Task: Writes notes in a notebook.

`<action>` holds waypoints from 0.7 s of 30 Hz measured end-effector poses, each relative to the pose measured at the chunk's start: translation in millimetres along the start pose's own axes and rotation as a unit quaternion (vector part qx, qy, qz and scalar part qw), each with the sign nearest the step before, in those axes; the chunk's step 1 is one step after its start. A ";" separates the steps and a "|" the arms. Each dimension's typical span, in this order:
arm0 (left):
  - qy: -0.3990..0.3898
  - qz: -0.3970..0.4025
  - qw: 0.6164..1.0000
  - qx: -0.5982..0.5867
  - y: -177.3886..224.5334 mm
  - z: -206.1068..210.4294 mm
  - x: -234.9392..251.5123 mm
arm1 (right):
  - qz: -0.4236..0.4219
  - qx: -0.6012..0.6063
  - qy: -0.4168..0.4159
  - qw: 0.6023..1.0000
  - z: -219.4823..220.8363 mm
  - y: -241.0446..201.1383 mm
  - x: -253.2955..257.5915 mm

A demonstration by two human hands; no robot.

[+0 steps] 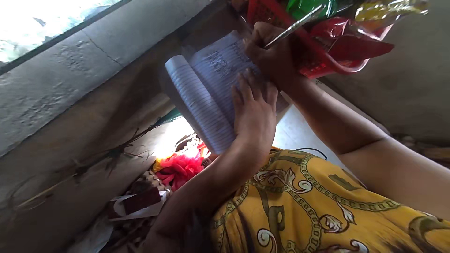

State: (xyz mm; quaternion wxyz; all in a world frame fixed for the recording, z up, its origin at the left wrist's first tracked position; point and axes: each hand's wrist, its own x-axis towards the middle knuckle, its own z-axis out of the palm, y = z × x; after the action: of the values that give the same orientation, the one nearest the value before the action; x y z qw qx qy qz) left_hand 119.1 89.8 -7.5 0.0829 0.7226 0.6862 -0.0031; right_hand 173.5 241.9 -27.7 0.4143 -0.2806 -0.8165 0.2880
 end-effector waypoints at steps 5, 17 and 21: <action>-0.005 0.003 1.000 0.004 -0.3 -1.4 -0.1 | -0.007 0.007 0.010 1.000 0.1 2.6 0.2; -0.013 0.000 1.000 0.006 -0.4 -1.3 0.7 | -0.024 -0.027 0.038 0.999 3.9 3.9 0.1; -0.016 0.003 1.000 0.007 -1.1 -0.7 0.3 | -0.036 -0.024 0.037 0.998 3.9 4.6 -0.6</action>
State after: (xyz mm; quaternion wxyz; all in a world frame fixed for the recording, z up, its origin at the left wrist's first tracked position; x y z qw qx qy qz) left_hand 117.9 90.2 -7.0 0.0891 0.7251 0.6825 -0.0196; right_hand 171.5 243.6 -33.2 0.4469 -0.2715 -0.8171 0.2426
